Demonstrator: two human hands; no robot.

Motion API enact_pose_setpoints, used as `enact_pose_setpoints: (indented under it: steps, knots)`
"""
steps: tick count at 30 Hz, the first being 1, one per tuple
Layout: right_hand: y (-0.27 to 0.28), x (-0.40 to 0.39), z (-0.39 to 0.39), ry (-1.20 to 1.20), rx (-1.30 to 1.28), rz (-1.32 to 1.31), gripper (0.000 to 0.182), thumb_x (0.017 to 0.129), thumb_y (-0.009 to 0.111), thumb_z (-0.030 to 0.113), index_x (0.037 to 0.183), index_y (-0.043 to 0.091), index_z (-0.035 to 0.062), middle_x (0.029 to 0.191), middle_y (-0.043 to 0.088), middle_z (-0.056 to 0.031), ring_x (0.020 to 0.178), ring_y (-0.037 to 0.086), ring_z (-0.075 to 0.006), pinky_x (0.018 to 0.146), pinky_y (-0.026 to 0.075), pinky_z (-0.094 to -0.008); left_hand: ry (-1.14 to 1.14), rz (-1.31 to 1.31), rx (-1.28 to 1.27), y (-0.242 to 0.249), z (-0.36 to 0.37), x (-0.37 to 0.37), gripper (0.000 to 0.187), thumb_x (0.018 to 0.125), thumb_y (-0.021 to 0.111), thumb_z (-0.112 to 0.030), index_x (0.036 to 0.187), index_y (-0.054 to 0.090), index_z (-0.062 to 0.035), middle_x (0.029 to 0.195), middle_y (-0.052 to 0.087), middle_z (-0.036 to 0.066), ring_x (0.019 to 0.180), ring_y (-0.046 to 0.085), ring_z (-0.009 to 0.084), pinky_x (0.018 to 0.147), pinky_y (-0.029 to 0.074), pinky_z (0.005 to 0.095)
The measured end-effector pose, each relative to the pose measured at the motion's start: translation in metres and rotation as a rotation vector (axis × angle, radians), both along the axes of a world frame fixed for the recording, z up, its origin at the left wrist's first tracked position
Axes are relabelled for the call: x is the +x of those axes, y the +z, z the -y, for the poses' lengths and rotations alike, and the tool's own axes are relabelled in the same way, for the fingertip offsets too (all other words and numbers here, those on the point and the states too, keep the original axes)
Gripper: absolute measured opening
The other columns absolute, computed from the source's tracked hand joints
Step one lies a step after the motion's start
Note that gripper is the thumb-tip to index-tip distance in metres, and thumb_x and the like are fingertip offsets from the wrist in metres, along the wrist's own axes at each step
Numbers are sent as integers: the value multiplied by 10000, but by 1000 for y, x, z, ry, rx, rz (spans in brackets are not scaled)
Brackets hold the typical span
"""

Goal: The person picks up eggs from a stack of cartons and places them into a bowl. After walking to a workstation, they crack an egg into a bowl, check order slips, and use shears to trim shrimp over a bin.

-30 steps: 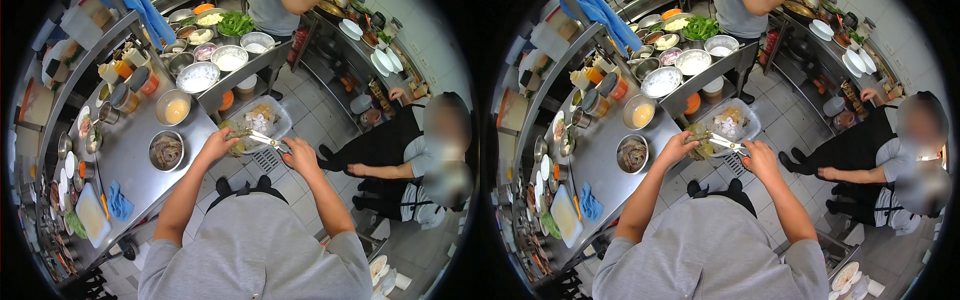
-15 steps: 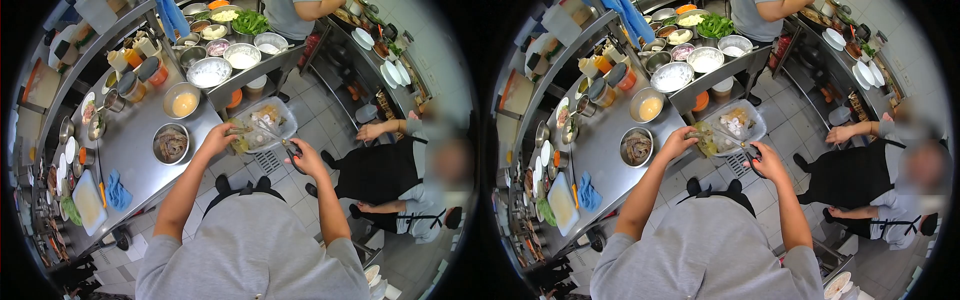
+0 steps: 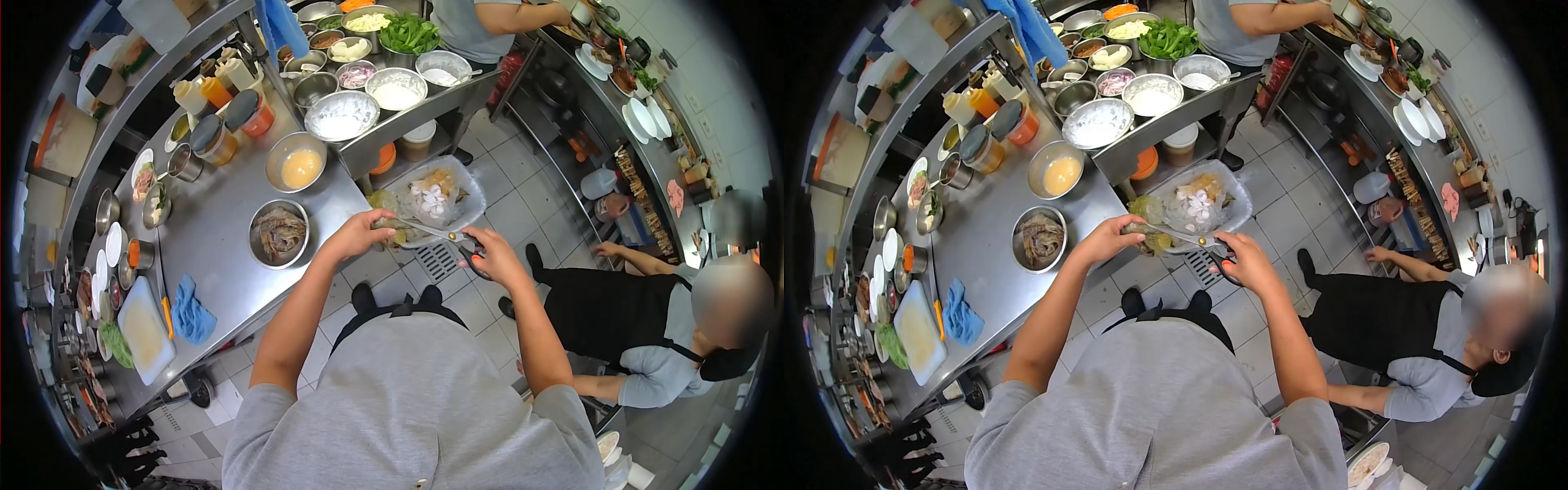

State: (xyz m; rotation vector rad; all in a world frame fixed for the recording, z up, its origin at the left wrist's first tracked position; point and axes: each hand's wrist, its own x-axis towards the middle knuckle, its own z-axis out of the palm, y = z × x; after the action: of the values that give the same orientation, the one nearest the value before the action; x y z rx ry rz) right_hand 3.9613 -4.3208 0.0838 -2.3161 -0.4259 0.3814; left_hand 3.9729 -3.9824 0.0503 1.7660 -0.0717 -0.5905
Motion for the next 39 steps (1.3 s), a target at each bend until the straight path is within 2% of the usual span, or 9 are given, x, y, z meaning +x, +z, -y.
enact_pose_setpoints:
  steps: [5,12,15,21,24,29,35,39]
  knots:
    - [-13,-2,1,20,32,25,625,700,843,198,1279,617,133,980,617,-129,875,627,-293,787,514,-384,-25,-52,-64,-5,-3,-2,327,930,696,-157,1224,607,-43,995,665,-22,891,565,70,829,468,252]
    - [0,-3,-2,50,-31,6,615,720,834,215,1289,615,141,963,608,-128,884,612,-302,795,505,-390,-21,-127,-86,-8,1,0,313,939,685,-149,1224,605,-46,1001,666,-19,897,568,71,838,471,256]
    - [-5,-4,-1,75,-69,25,628,722,834,240,1303,611,148,946,597,-125,880,608,-296,786,500,-393,-12,-99,-137,-15,4,-2,358,924,702,-183,1247,607,-61,928,658,3,817,577,90,757,478,268]
    - [-3,-4,0,102,-89,-81,682,703,856,282,1325,604,157,954,603,-121,877,607,-282,782,496,-380,-57,-76,-106,-21,2,-1,374,926,707,-199,1257,601,-60,935,656,4,835,578,87,771,485,268]
    - [1,-5,-2,80,-32,-124,693,697,869,287,1323,608,147,992,639,-134,874,622,-279,783,503,-371,-20,-137,-98,-17,5,-3,308,944,684,-167,1219,608,-51,987,665,-24,892,570,64,824,469,247]
    - [5,-5,-6,51,-12,-164,635,715,863,231,1295,631,118,1046,685,-163,843,650,-272,770,519,-359,-3,-131,-97,-17,6,-4,448,917,723,-240,1287,587,-28,951,657,16,845,555,99,788,466,268]
    - [8,-4,-6,14,-22,-286,591,724,850,172,1270,643,80,958,726,-146,800,667,-208,757,515,-327,-29,-161,-114,-38,4,-2,470,915,725,-250,1290,583,-3,939,657,24,860,551,102,800,463,270]
    - [-27,-8,0,-67,109,-410,509,780,822,174,1238,648,37,879,725,-99,772,647,-148,742,507,-295,-39,-251,-134,-40,6,-3,499,917,720,-250,1319,561,0,916,660,27,877,570,104,808,468,275]
